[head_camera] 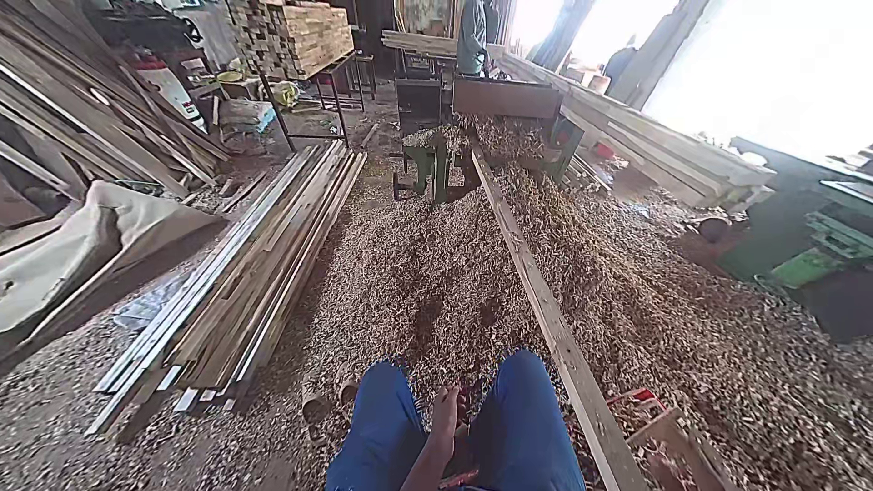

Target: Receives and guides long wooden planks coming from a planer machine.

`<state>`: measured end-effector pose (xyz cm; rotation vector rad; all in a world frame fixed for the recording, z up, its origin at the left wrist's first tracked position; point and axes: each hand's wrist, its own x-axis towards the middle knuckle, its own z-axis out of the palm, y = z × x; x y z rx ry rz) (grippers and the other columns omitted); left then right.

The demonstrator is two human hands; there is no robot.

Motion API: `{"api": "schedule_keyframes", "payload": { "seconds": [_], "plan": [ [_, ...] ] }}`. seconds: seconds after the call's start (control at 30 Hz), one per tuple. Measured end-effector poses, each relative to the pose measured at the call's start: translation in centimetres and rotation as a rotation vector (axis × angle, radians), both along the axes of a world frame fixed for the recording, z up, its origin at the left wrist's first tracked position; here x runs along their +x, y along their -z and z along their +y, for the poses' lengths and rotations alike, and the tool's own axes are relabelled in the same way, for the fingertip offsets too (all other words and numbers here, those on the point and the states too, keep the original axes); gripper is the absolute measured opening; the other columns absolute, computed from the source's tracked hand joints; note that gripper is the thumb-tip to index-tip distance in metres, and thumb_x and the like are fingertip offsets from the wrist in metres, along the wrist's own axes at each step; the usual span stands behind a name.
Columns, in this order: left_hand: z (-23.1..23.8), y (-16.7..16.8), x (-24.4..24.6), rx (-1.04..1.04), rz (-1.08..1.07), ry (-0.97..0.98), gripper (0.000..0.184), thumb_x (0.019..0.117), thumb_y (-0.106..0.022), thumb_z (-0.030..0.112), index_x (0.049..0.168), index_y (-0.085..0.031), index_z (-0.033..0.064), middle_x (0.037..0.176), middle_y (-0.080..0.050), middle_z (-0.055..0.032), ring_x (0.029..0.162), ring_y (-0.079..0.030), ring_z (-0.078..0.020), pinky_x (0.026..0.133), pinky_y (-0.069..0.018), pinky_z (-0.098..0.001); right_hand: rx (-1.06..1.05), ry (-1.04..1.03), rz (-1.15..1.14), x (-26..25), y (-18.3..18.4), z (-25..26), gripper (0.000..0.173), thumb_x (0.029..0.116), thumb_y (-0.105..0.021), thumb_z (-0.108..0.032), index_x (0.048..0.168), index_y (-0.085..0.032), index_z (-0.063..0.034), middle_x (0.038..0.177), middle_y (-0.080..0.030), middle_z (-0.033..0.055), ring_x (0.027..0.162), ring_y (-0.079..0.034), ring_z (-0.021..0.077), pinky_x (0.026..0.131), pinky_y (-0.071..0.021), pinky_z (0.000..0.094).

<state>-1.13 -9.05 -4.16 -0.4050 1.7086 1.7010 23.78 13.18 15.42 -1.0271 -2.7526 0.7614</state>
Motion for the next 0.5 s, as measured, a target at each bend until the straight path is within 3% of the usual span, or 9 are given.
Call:
{"api": "schedule_keyframes", "payload": {
  "seconds": [0.1, 0.2, 0.27, 0.37, 0.43, 0.5],
  "plan": [
    [0.0, 0.5, 0.0, 0.005, 0.032, 0.057, 0.04, 0.1114, -0.041, 0.024, 0.137, -0.052, -0.0041, 0.127, -0.061, -0.0268, 0.116, -0.06, -0.0372, 0.097, -0.0482, -0.055, 0.045, -0.121, 0.143, -2.9, -0.3, 2.5, 0.05, 0.0999, -0.061, -0.023, 0.139, -0.055, 0.0076, 0.135, -0.06, 0.0311, 0.124, -0.059, 0.0474, 0.104, -0.0464, 0.0628],
    [-0.3, 0.2, -0.2, 0.018, 0.005, 0.096, 0.042, 0.1119, -0.039, 0.027, 0.14, -0.05, -0.0029, 0.127, -0.062, -0.0244, 0.117, -0.06, -0.0351, 0.098, -0.0478, -0.0538, 0.037, -0.13, 0.143, -7.3, -0.3, 2.9, 0.054, 0.0993, -0.062, -0.034, 0.141, -0.057, -0.0003, 0.136, -0.061, 0.0255, 0.123, -0.061, 0.0438, 0.101, -0.0485, 0.0633],
    [-0.6, 0.2, -0.4, 0.022, 0.034, 0.081, 0.041, 0.1119, -0.039, 0.026, 0.137, -0.053, -0.0038, 0.125, -0.062, -0.0248, 0.115, -0.06, -0.0346, 0.097, -0.0485, -0.0527, 0.023, -0.103, 0.108, -10.7, 0.4, 3.1, 0.063, 0.0958, -0.063, -0.041, 0.145, -0.052, -0.0031, 0.139, -0.059, 0.0231, 0.127, -0.058, 0.042, 0.104, -0.0458, 0.0637],
    [-1.1, 0.4, -0.6, 0.02, 0.036, 0.037, 0.039, 0.112, -0.039, 0.025, 0.134, -0.056, -0.0028, 0.123, -0.063, -0.024, 0.111, -0.062, -0.0332, 0.093, -0.0503, -0.0507, -0.015, -0.037, -0.054, -14.7, 2.0, 2.3, 0.085, 0.0925, -0.071, -0.046, 0.155, -0.037, -0.001, 0.149, -0.049, 0.0262, 0.134, -0.051, 0.0442, 0.109, -0.0418, 0.0628],
    [-1.5, 0.5, -0.7, 0.021, 0.022, 0.023, 0.04, 0.1121, -0.038, 0.025, 0.136, -0.054, -0.0024, 0.126, -0.062, -0.0245, 0.114, -0.062, -0.0342, 0.095, -0.0499, -0.0521, -0.025, 0.022, -0.156, -15.9, 3.4, 1.2, 0.093, 0.0895, -0.075, -0.047, 0.158, -0.031, -0.0033, 0.15, -0.049, 0.0248, 0.129, -0.056, 0.043, 0.104, -0.0465, 0.0618],
    [-1.7, 0.7, -0.9, 0.016, 0.024, 0.012, 0.04, 0.1118, -0.039, 0.025, 0.136, -0.055, -0.0025, 0.126, -0.063, -0.0246, 0.114, -0.062, -0.0347, 0.095, -0.0495, -0.0526, -0.036, 0.065, -0.208, -15.7, 3.9, 0.2, 0.09, 0.0907, -0.075, -0.039, 0.16, -0.029, -0.0048, 0.149, -0.051, 0.0242, 0.125, -0.06, 0.0436, 0.1, -0.0486, 0.0628]
  ]
}}
